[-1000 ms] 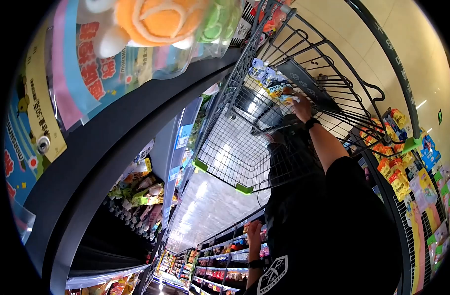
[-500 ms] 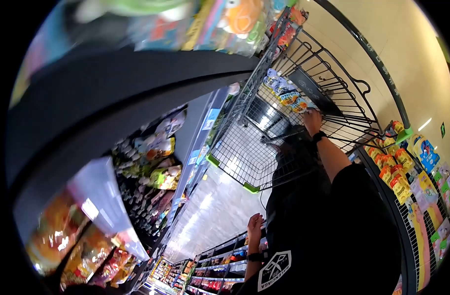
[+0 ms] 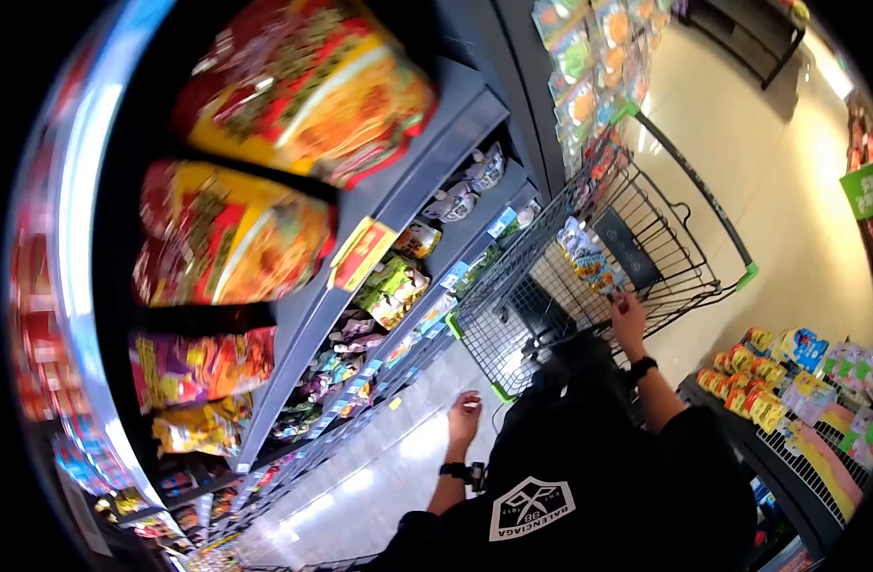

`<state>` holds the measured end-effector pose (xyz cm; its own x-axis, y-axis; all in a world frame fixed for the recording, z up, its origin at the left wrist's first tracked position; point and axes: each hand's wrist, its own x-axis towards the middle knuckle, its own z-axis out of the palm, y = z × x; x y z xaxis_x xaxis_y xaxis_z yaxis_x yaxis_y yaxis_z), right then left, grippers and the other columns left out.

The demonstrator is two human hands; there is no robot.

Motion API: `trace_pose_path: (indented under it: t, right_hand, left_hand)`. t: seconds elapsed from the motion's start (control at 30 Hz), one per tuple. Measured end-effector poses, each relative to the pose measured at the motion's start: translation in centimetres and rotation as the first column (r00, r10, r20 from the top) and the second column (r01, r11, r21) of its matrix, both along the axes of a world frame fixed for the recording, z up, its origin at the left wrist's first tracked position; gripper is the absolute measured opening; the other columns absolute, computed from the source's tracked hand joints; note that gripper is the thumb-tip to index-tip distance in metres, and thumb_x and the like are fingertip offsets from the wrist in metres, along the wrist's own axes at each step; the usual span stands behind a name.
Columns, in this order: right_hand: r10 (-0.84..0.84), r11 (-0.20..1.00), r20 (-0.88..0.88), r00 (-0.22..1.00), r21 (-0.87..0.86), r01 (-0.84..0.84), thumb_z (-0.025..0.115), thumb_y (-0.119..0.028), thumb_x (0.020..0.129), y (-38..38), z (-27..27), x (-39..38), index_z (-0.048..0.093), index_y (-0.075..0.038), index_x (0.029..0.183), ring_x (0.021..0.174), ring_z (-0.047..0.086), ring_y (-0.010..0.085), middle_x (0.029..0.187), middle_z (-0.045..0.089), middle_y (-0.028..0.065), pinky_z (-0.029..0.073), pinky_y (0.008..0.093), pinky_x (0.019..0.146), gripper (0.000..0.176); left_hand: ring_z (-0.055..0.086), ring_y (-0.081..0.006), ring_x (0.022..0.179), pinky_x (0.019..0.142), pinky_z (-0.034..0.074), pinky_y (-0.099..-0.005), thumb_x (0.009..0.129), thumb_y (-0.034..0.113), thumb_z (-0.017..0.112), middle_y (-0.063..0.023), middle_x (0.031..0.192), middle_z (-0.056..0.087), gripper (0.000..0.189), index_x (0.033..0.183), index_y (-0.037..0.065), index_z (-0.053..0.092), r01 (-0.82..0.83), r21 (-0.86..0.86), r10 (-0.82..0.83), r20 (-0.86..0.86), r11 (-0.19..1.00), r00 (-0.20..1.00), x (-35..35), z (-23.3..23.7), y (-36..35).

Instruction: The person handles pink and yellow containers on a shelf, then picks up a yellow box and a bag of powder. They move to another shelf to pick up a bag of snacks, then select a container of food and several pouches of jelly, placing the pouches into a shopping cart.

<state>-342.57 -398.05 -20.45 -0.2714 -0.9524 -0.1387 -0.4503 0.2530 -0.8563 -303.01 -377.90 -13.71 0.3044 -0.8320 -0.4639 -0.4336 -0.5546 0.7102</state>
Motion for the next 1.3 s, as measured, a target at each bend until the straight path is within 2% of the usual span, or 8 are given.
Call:
trace_pose_path:
  t: [0.13,0.33,0.5,0.77,0.97,1.1,1.23,1.3]
  right_hand:
    - [-0.018,0.998,-0.014,1.000,-0.060,0.017,0.064,-0.007,0.089,4.3,4.9,1.9,0.067,-0.001,0.110,0.065,0.055,0.0161,0.073,0.059,0.0062,0.047,0.0313,0.062,0.022]
    - [0.022,0.990,0.009,1.000,-0.139,-0.021,0.061,-0.003,0.089,8.8,6.9,2.8,0.068,0.000,0.109,0.072,0.062,0.0159,0.087,0.066,0.0087,0.050,0.0305,0.065,0.021]
    - [0.051,0.985,0.003,0.999,-0.167,-0.050,0.063,-0.004,0.090,10.4,10.2,3.2,0.069,0.000,0.105,0.071,0.064,0.0190,0.085,0.068,0.0114,0.051,0.0301,0.065,0.017]
    - [0.011,0.976,-0.121,0.993,-0.215,-0.037,0.063,-0.010,0.093,14.8,15.0,3.0,0.069,-0.001,0.106,0.073,0.065,0.0176,0.093,0.069,0.0098,0.052,0.0288,0.064,0.017]
    - [-0.023,0.979,-0.143,0.989,-0.203,-0.007,0.063,-0.008,0.092,17.0,16.1,2.4,0.069,-0.001,0.106,0.072,0.064,0.0167,0.095,0.070,0.0101,0.052,0.0283,0.063,0.017]
    - [-0.003,0.982,-0.174,0.985,-0.184,-0.029,0.062,-0.007,0.092,17.0,16.2,2.5,0.069,-0.002,0.105,0.073,0.067,0.0220,0.094,0.069,0.0126,0.053,0.0312,0.064,0.016]
    - [0.106,0.980,-0.132,0.986,-0.156,-0.126,0.065,-0.007,0.091,15.8,17.7,3.9,0.069,-0.002,0.108,0.072,0.066,0.0194,0.093,0.069,0.0100,0.053,0.0289,0.064,0.018]
    - [0.157,0.975,-0.100,0.983,-0.146,-0.171,0.067,-0.007,0.089,14.6,19.1,5.1,0.068,-0.002,0.109,0.072,0.065,0.0177,0.093,0.069,0.0089,0.052,0.0279,0.064,0.020]
  left_hand:
    - [0.059,-0.0108,0.066,0.062,0.049,-0.0279,0.086,-0.005,0.062,-0.0044,0.088,0.068,0.024,0.108,0.005,0.066,-0.106,-0.275,0.130,0.071,0.956,0.989,3.7,4.6,-4.1]
    - [0.061,-0.0376,0.103,0.092,0.048,-0.0419,0.083,0.007,0.066,-0.0200,0.106,0.064,0.024,0.106,0.000,0.064,0.134,-0.504,0.010,0.272,0.853,0.962,9.5,9.5,-11.5]
    - [0.053,-0.0460,0.110,0.098,0.043,-0.0483,0.083,0.014,0.068,-0.0270,0.116,0.058,0.051,0.128,-0.003,0.051,0.224,-0.660,0.103,0.417,0.717,0.903,11.9,10.6,-19.2]
    - [0.052,-0.0436,0.122,0.101,0.045,-0.0493,0.089,0.027,0.064,-0.0250,0.138,0.051,0.059,0.144,0.013,0.046,0.164,-0.403,0.078,0.519,0.900,0.851,13.1,9.7,-25.1]
    - [0.056,-0.0409,0.115,0.098,0.045,-0.0481,0.088,0.025,0.067,-0.0210,0.122,0.061,0.035,0.118,0.008,0.061,0.176,-0.568,0.237,0.578,0.804,0.781,11.6,10.4,-25.0]
    - [0.062,-0.0384,0.098,0.084,0.049,-0.0472,0.088,0.019,0.066,-0.0183,0.097,0.069,0.015,0.095,0.006,0.069,0.180,-0.527,0.080,0.432,0.831,0.898,10.8,10.6,-24.8]
    - [0.062,-0.0356,0.089,0.081,0.050,-0.0430,0.087,0.012,0.066,-0.0137,0.092,0.070,0.011,0.089,0.003,0.070,0.481,-0.686,-0.019,0.563,0.546,0.826,8.8,13.4,-21.9]
    - [0.063,-0.0339,0.088,0.080,0.051,-0.0426,0.086,0.009,0.066,-0.0127,0.092,0.070,0.008,0.088,0.002,0.069,0.474,-0.745,-0.049,0.514,0.469,0.856,6.6,14.7,-19.7]
